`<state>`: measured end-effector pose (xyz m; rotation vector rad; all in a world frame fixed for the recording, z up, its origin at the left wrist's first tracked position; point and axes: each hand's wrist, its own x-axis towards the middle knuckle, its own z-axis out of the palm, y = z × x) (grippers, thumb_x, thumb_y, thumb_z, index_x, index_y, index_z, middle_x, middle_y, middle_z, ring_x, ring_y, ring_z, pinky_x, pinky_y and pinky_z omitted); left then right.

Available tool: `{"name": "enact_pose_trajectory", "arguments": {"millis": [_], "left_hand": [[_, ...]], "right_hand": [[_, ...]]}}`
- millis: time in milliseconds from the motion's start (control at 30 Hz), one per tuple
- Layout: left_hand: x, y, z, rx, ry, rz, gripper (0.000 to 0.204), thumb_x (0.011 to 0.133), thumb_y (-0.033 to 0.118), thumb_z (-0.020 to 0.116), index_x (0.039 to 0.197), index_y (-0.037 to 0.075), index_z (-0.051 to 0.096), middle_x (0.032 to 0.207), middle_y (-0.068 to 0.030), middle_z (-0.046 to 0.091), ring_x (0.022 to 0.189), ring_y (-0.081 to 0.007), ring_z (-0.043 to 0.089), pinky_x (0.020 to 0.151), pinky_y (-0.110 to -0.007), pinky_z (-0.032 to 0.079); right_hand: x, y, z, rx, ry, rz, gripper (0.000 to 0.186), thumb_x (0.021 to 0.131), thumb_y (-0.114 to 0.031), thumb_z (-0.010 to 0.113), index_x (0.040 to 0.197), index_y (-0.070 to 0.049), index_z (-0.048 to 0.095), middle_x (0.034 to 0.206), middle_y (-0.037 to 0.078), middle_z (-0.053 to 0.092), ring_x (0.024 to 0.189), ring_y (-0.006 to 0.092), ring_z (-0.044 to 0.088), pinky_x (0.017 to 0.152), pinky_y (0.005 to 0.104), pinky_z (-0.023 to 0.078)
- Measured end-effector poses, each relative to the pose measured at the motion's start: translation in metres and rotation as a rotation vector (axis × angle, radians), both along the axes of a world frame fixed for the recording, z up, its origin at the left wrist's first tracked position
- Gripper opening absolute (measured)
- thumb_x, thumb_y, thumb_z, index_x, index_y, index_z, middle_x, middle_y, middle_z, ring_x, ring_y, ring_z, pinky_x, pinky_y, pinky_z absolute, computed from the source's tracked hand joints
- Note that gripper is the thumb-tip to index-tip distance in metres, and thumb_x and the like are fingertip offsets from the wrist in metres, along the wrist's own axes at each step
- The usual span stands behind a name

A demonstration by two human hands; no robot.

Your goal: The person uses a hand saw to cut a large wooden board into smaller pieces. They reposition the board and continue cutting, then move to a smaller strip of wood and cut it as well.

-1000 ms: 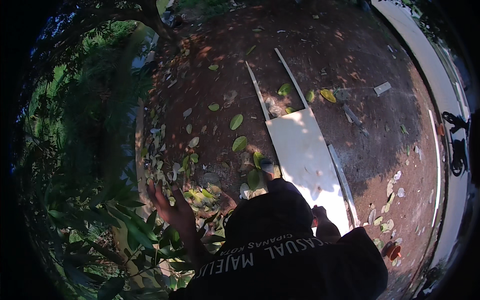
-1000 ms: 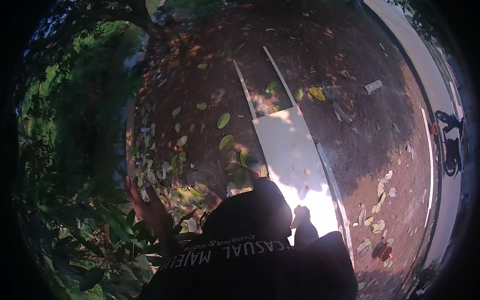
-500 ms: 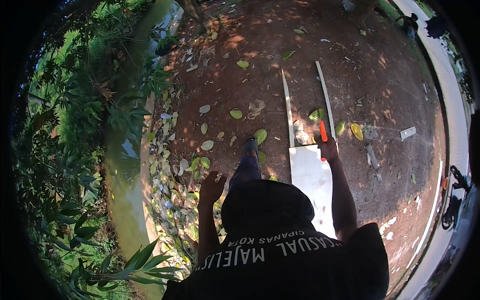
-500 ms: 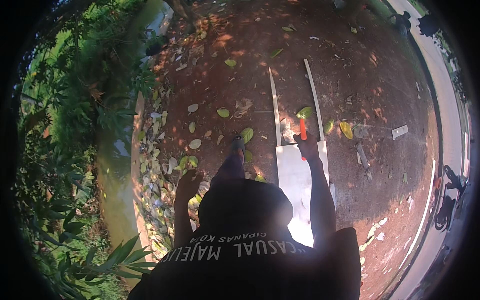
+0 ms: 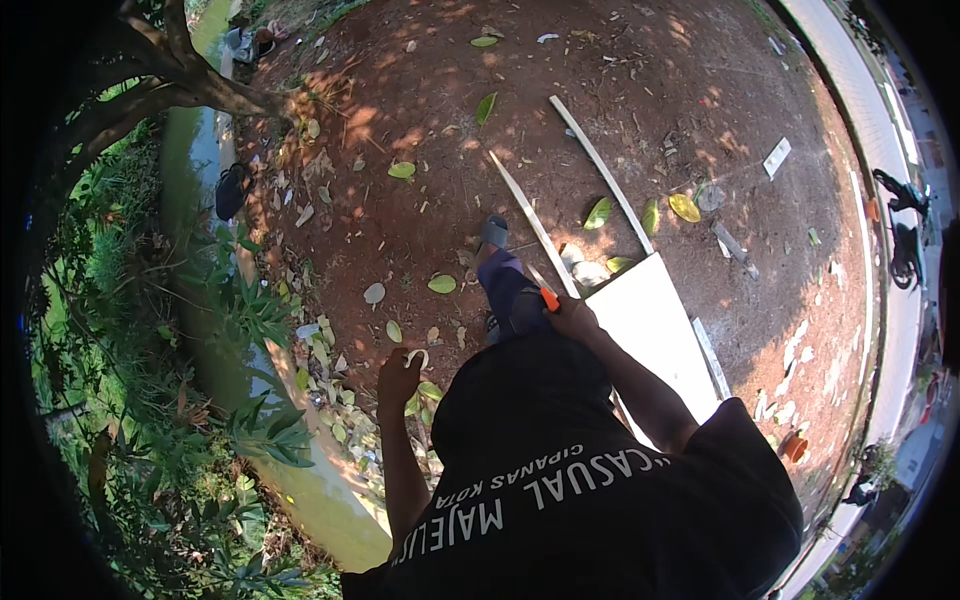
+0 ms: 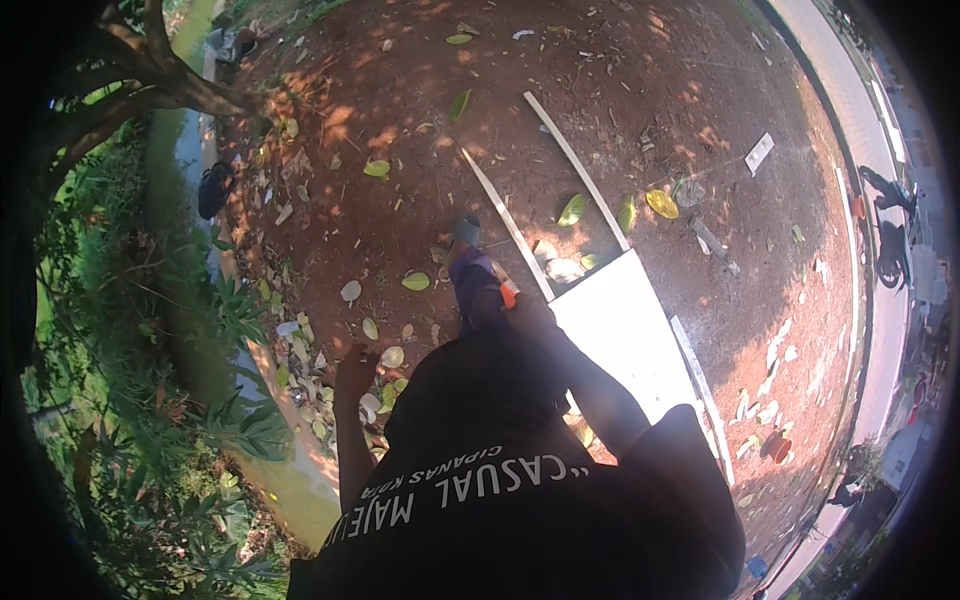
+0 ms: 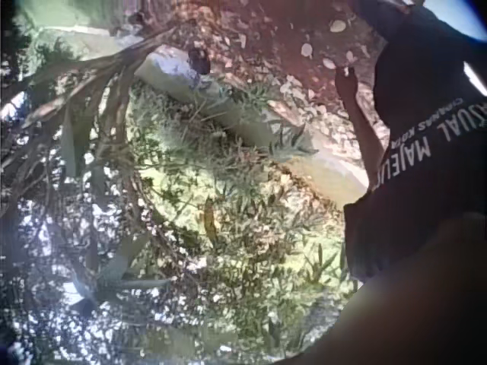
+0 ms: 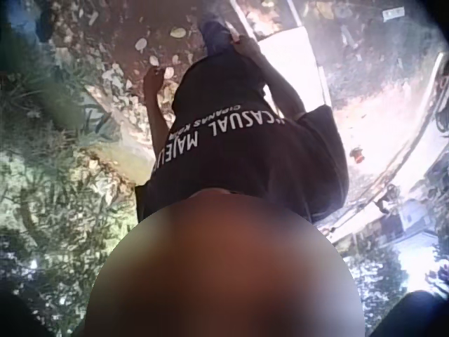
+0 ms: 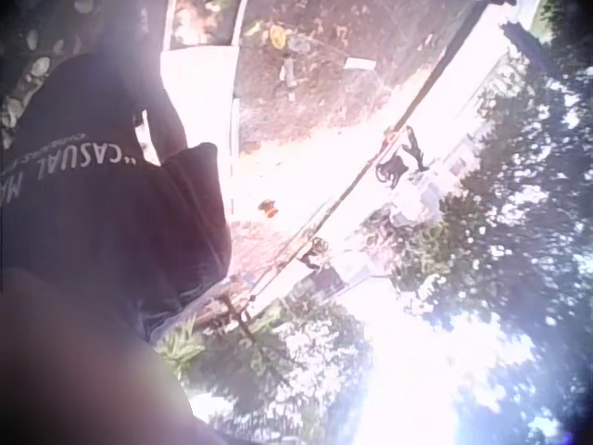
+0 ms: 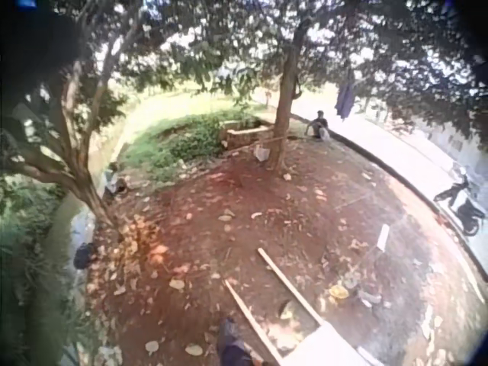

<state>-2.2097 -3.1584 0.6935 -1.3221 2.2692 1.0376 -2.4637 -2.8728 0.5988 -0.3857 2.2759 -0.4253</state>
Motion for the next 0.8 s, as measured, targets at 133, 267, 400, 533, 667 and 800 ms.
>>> {"name": "enact_pose_trajectory", "arguments": {"millis": [133,267,400,533,667,800], "left_hand": [[-0.028,-0.076,-0.092,0.143,-0.008,-0.001,0.046,0.091,0.043,0.065,0.108,0.001,0.066,0.097,-0.0247,0.071,0.09,-0.0404,0.071,0.075,-0.046,0.055],[0.002,-0.152,-0.198,0.103,-0.161,-0.566,0.058,0.099,0.049,0.047,0.084,-0.003,0.069,0.079,-0.0278,0.067,0.079,-0.0417,0.069,0.071,-0.05,0.05],[-0.154,-0.186,-0.114,0.255,-0.138,-0.584,0.052,0.097,0.044,0.052,0.084,-0.004,0.069,0.078,-0.0271,0.066,0.077,-0.0398,0.069,0.069,-0.049,0.049],[-0.243,-0.243,-0.075,0.331,-0.033,-0.664,0.042,0.094,0.036,0.059,0.086,-0.004,0.07,0.07,-0.0223,0.065,0.07,-0.027,0.069,0.064,-0.047,0.048],[-0.32,-0.307,-0.104,0.587,0.054,-0.935,0.026,0.089,0.02,0.06,0.101,0.0,0.07,0.089,-0.0167,0.072,0.081,-0.0225,0.069,0.073,-0.041,0.052],[-0.438,-0.322,-0.093,0.465,-0.103,-1.345,0.025,0.086,0.015,0.059,0.106,0.001,0.069,0.095,-0.0161,0.072,0.083,-0.0233,0.068,0.076,-0.04,0.052]], "right_hand": [[-0.048,-0.068,-0.027,0.058,-0.034,0.211,0.047,0.087,-0.048,0.066,0.107,-0.006,0.069,0.101,0.022,0.072,0.099,0.0398,0.069,0.087,0.0504,0.054],[-0.111,-0.144,-0.005,-0.048,-0.079,0.087,0.037,0.082,-0.039,0.066,0.098,-0.006,0.073,0.103,0.022,0.072,0.1,0.0398,0.069,0.089,0.0502,0.054],[-0.147,-0.134,-0.023,-0.044,-0.042,-0.103,0.034,0.08,-0.03,0.064,0.095,-0.001,0.074,0.095,0.025,0.072,0.094,0.0409,0.071,0.083,0.0494,0.055],[-0.173,-0.146,0.0,-0.063,-0.138,-0.365,0.04,0.084,-0.035,0.063,0.097,0.002,0.073,0.102,0.031,0.069,0.103,0.0429,0.068,0.088,0.0519,0.053],[-0.174,-0.161,-0.032,-0.147,-0.143,-0.477,0.041,0.082,-0.04,0.066,0.096,-0.003,0.073,0.101,0.028,0.07,0.102,0.0431,0.068,0.089,0.0515,0.053],[-0.168,-0.167,-0.035,-0.105,-0.138,-0.69,0.046,0.087,-0.048,0.063,0.099,-0.005,0.075,0.1,0.028,0.07,0.102,0.043,0.067,0.085,0.0533,0.053]]}}
